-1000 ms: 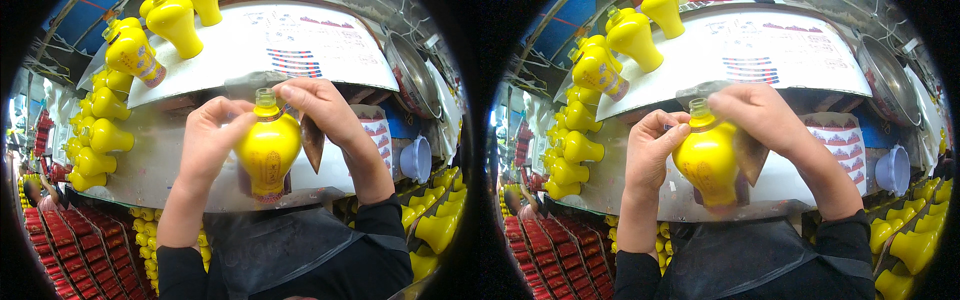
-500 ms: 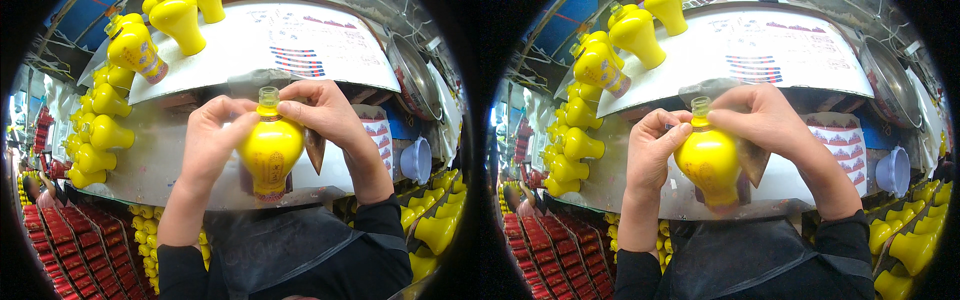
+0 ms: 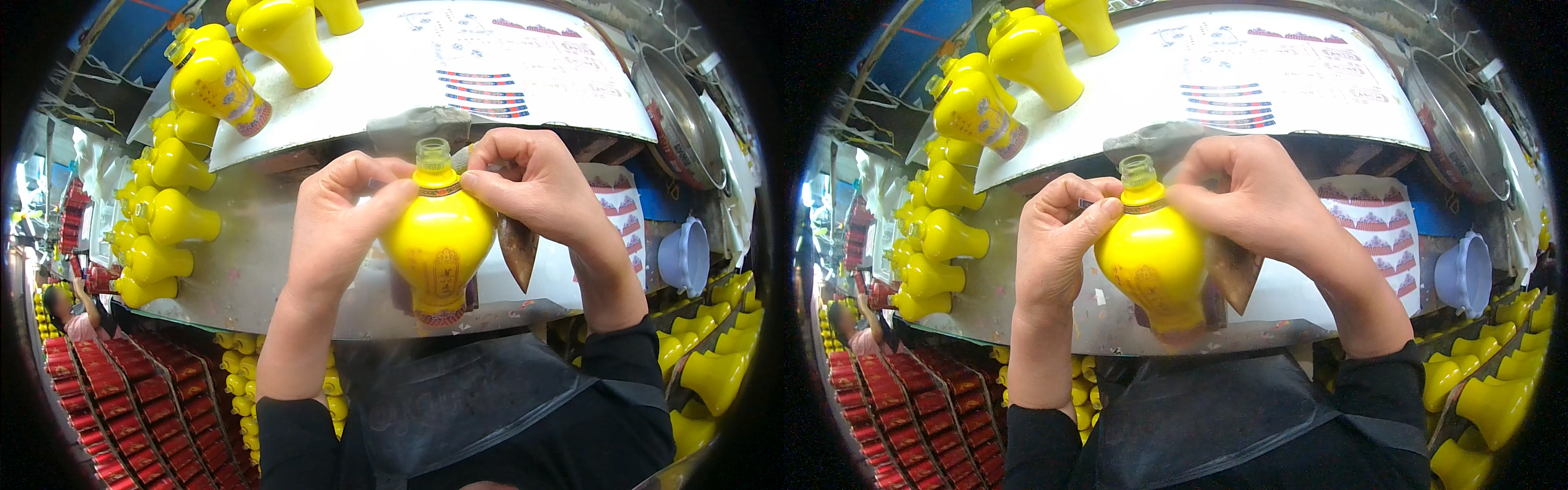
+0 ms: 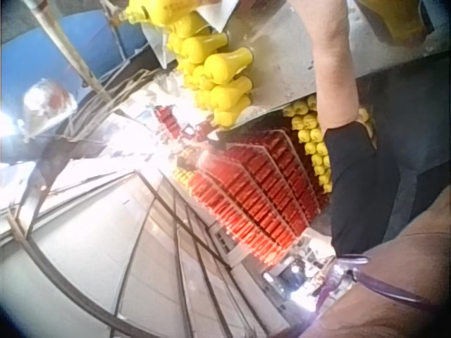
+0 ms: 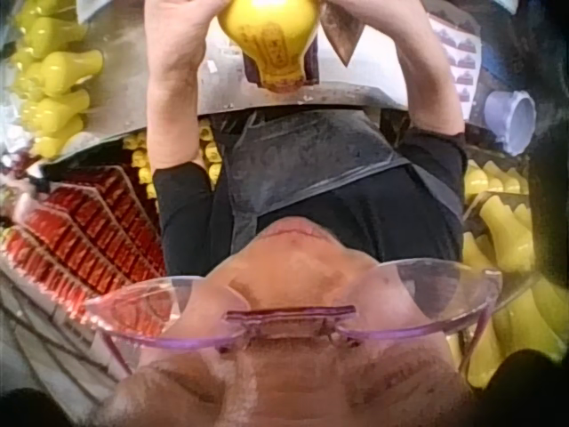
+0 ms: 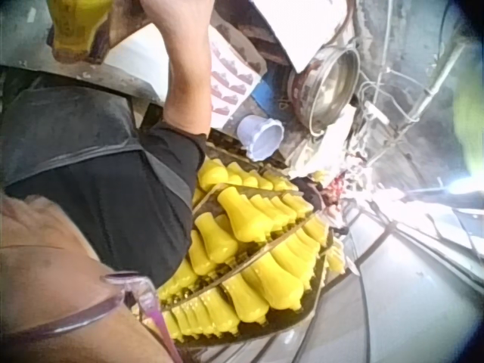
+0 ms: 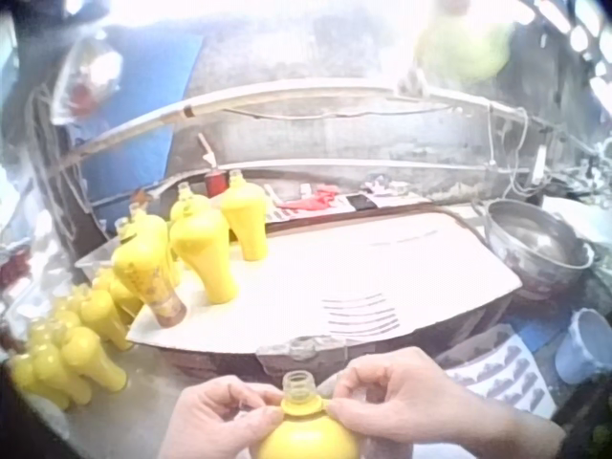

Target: The person applies decorative stickers to yellow ceramic vases. They peel stickers from a sheet, align and smooth them onto the vase body, and also apply a neck label. Finished vases are placed on a nearby shelf.

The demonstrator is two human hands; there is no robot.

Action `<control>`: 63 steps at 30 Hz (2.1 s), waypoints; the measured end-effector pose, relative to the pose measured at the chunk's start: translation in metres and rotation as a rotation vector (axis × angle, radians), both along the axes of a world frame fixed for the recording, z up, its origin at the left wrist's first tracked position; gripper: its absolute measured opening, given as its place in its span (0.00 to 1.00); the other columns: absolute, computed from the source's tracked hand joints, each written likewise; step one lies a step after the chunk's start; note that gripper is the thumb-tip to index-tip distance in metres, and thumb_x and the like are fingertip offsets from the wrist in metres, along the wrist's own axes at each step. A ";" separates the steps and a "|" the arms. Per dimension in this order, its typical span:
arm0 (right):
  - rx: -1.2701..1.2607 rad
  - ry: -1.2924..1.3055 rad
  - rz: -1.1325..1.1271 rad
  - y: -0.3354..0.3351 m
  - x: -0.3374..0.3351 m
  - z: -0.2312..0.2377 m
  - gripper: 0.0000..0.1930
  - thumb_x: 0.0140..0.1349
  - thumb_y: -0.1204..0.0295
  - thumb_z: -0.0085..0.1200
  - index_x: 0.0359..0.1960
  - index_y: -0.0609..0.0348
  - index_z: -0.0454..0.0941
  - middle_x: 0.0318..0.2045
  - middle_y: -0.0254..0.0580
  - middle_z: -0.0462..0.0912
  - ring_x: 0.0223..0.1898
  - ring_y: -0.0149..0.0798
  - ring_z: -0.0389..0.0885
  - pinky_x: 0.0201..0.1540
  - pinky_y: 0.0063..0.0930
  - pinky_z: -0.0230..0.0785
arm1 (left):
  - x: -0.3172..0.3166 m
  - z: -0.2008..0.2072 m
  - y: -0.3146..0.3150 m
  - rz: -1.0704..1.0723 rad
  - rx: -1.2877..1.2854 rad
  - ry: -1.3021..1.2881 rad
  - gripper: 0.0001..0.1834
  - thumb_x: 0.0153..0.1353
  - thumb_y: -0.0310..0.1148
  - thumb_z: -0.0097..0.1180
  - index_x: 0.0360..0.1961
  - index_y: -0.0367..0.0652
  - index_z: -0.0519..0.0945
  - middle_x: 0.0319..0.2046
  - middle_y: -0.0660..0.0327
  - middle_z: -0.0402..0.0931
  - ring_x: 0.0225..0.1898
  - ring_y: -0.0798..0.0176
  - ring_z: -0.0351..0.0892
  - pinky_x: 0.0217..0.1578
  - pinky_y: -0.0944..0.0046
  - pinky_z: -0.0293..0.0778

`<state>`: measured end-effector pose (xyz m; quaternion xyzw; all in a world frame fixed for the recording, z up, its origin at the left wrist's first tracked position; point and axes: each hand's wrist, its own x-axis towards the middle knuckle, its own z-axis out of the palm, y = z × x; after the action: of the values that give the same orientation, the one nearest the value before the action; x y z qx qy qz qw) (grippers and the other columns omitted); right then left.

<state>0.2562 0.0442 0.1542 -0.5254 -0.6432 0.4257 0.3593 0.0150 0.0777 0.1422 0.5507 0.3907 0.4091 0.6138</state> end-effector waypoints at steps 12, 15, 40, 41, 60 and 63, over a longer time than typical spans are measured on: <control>0.067 -0.034 0.059 0.012 -0.007 0.001 0.18 0.69 0.62 0.63 0.52 0.64 0.85 0.40 0.43 0.86 0.38 0.30 0.85 0.41 0.23 0.80 | -0.001 0.000 -0.003 -0.003 0.019 0.015 0.06 0.59 0.25 0.71 0.33 0.41 0.83 0.43 0.56 0.86 0.45 0.67 0.82 0.53 0.64 0.75; 0.060 -0.064 0.020 0.010 -0.012 0.006 0.18 0.66 0.60 0.66 0.46 0.64 0.88 0.37 0.42 0.87 0.35 0.29 0.86 0.39 0.22 0.80 | -0.002 0.000 -0.004 0.003 0.023 0.022 0.06 0.59 0.25 0.71 0.33 0.41 0.83 0.43 0.56 0.86 0.45 0.67 0.82 0.53 0.64 0.75; -0.099 0.194 0.170 0.012 0.003 -0.011 0.22 0.64 0.59 0.65 0.52 0.66 0.86 0.44 0.48 0.88 0.43 0.36 0.87 0.49 0.29 0.80 | -0.003 -0.001 -0.004 -0.032 0.010 -0.034 0.05 0.60 0.25 0.71 0.35 0.40 0.85 0.42 0.55 0.87 0.43 0.66 0.84 0.52 0.63 0.79; -0.069 0.181 0.196 0.012 0.003 -0.010 0.23 0.64 0.59 0.65 0.52 0.66 0.86 0.44 0.48 0.88 0.43 0.36 0.87 0.49 0.29 0.79 | -0.003 -0.001 -0.004 -0.039 0.012 -0.041 0.06 0.59 0.25 0.71 0.35 0.40 0.85 0.42 0.55 0.87 0.43 0.66 0.84 0.52 0.63 0.79; -0.085 0.088 0.156 0.001 -0.001 -0.004 0.22 0.62 0.60 0.67 0.53 0.62 0.87 0.36 0.36 0.85 0.27 0.21 0.76 0.30 0.16 0.65 | -0.024 0.006 0.027 -0.323 -0.020 0.077 0.08 0.61 0.28 0.70 0.40 0.35 0.89 0.40 0.61 0.87 0.43 0.69 0.83 0.50 0.66 0.79; -0.069 0.108 0.159 0.000 -0.001 -0.007 0.22 0.62 0.60 0.67 0.53 0.61 0.87 0.33 0.33 0.84 0.24 0.19 0.72 0.26 0.15 0.61 | -0.023 0.007 0.033 -0.369 -0.027 0.108 0.07 0.60 0.28 0.72 0.37 0.36 0.89 0.41 0.59 0.86 0.42 0.67 0.83 0.49 0.66 0.79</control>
<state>0.2551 0.0443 0.1470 -0.4611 -0.6475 0.5025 0.3400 -0.0085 0.1110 0.1493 0.6258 0.3209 0.2545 0.6638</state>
